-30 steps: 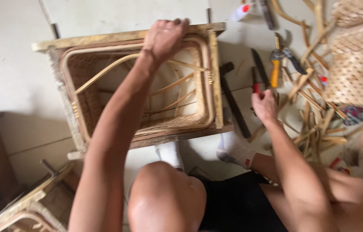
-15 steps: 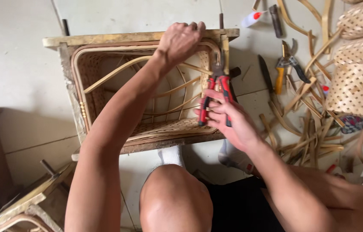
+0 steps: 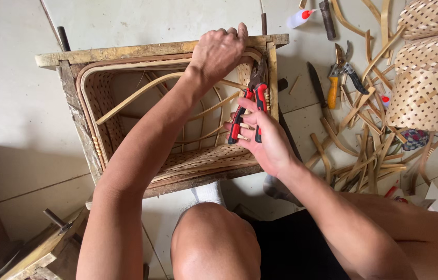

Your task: The person weaves thin bamboo strips into a rectangular basket frame held in a wooden jig. They insert strips, bend them into place, and secure them using a hammer, pliers, and glue applied along the rim.

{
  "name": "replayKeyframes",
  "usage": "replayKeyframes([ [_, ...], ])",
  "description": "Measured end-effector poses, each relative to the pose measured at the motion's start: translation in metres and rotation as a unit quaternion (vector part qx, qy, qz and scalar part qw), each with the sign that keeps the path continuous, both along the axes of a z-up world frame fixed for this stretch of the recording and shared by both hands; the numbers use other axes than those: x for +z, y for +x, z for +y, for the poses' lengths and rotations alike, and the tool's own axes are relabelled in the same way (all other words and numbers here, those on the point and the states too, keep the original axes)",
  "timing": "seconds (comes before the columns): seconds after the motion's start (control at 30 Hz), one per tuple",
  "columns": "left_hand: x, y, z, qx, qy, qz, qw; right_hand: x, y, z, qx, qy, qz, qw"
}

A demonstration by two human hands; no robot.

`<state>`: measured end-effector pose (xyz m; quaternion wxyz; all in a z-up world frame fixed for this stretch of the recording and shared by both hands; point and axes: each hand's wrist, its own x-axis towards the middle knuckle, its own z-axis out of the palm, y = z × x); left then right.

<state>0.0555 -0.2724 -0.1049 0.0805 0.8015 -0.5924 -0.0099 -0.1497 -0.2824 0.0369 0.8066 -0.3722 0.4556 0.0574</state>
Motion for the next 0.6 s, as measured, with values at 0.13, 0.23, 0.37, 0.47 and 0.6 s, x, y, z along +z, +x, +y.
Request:
replayKeyframes([
  [0.13,0.005,0.0,0.001,0.003,0.008,-0.005,1.0,-0.006,0.006,0.001,0.0,-0.016,0.003,1.0],
  [0.23,0.0,-0.002,0.0,0.001,-0.001,-0.018,1.0,-0.011,0.007,-0.001,0.006,-0.034,0.014,0.999],
  [0.37,-0.008,0.0,0.001,0.01,-0.023,-0.026,0.999,-0.014,0.002,-0.007,-0.007,-0.003,-0.014,1.0],
  [0.47,-0.005,-0.001,0.0,0.008,-0.027,0.006,1.0,-0.01,0.001,-0.013,-0.01,0.013,-0.004,1.0],
  [0.6,0.008,0.002,0.004,0.009,-0.016,0.069,0.997,0.004,0.004,-0.012,0.022,0.01,0.004,1.0],
])
